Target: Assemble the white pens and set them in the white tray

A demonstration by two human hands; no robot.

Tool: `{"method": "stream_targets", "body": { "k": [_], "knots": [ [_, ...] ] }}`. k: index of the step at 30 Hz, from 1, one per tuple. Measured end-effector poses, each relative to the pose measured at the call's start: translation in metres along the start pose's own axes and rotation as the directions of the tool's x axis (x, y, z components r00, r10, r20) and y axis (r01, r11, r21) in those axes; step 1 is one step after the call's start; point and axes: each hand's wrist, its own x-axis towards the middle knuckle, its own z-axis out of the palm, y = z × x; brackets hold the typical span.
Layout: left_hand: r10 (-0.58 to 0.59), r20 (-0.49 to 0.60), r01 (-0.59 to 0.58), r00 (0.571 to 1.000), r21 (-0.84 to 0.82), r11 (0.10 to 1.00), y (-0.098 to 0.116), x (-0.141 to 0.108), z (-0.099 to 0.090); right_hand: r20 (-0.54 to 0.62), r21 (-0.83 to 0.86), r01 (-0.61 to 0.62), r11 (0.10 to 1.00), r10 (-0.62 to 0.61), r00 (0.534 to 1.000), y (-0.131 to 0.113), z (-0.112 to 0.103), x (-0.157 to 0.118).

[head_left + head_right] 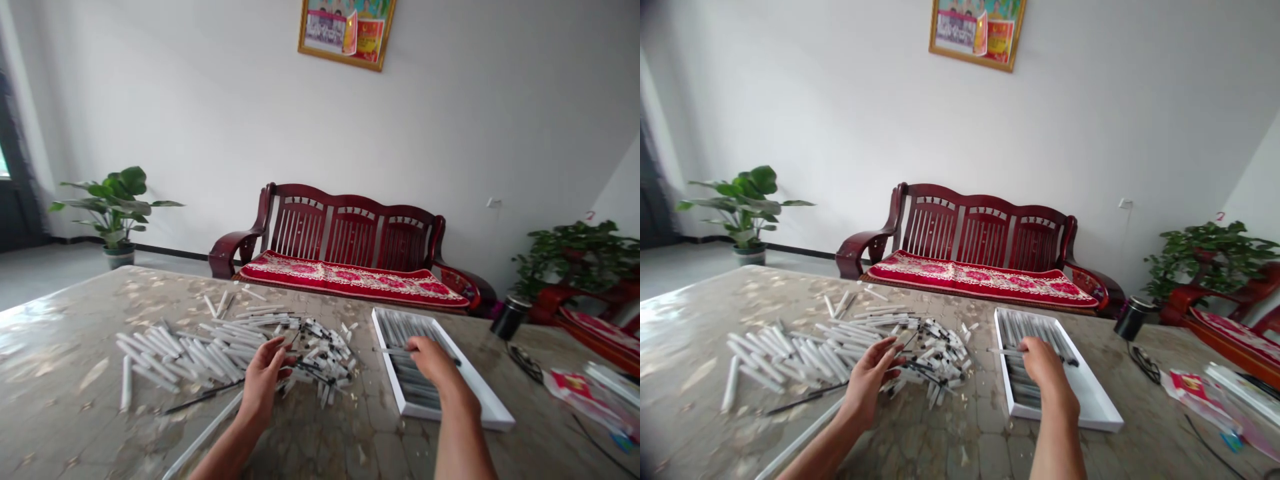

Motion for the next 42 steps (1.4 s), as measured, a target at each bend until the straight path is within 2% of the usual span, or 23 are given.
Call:
{"method": "stream_targets", "body": {
  "k": [5, 11, 17, 19, 21, 24, 26, 28, 30, 32, 37, 42],
  "knots": [
    [0.012, -0.047, -0.011, 0.999, 0.029, 1.0, 0.001, 0.003, -0.003, 0.009, -0.036, -0.184, 0.982, 0.185, 0.983, 0.039, 0.013, 0.0],
    [0.018, -0.077, -0.014, 0.997, 0.041, 0.999, -0.001, 0.006, -0.006, -0.06, -0.124, -0.357, 0.926, 0.352, 0.934, 0.056, 0.01, -0.003],
    [0.009, -0.078, -0.007, 0.997, 0.03, 1.0, 0.0, 0.006, -0.005, -0.015, -0.103, -0.293, 0.951, 0.293, 0.956, 0.045, 0.012, -0.003],
    [0.01, -0.082, -0.008, 0.997, 0.024, 1.0, 0.002, 0.005, -0.005, -0.043, -0.074, -0.314, 0.946, 0.312, 0.949, 0.043, 0.011, -0.002],
    [0.006, -0.086, -0.005, 0.996, 0.014, 1.0, 0.005, 0.005, -0.005, -0.153, -0.053, -0.379, 0.924, 0.368, 0.917, 0.046, 0.012, -0.001],
    [-0.005, -0.098, 0.006, 0.995, 0.002, 1.0, 0.007, 0.003, -0.005, -0.32, 0.0, -0.532, 0.847, 0.504, 0.802, 0.057, 0.018, -0.002],
    [-0.013, -0.108, 0.014, 0.994, 0.001, 1.0, 0.006, 0.003, -0.005, -0.336, 0.05, -0.621, 0.782, 0.599, 0.727, 0.065, 0.026, -0.002],
    [-0.017, -0.11, 0.018, 0.994, 0.002, 1.0, 0.005, 0.003, -0.004, -0.291, 0.085, -0.67, 0.737, 0.662, 0.691, 0.071, 0.035, -0.002],
    [-0.018, -0.109, 0.017, 0.994, -0.002, 1.0, 0.005, 0.002, -0.004, -0.256, 0.099, -0.68, 0.726, 0.679, 0.688, 0.076, 0.042, 0.0],
    [-0.018, -0.111, 0.017, 0.994, -0.003, 1.0, 0.005, 0.002, -0.004, -0.268, 0.111, -0.672, 0.732, 0.673, 0.689, 0.081, 0.048, 0.001],
    [-0.024, -0.122, 0.025, 0.992, 0.012, 1.0, 0.006, 0.002, -0.004, -0.372, 0.114, -0.712, 0.693, 0.694, 0.616, 0.091, 0.053, 0.003],
    [-0.035, -0.129, 0.033, 0.991, -0.014, 0.999, 0.005, 0.004, -0.005, -0.353, -0.007, -0.712, 0.702, 0.664, 0.659, 0.094, 0.051, 0.003]
  ]
}}
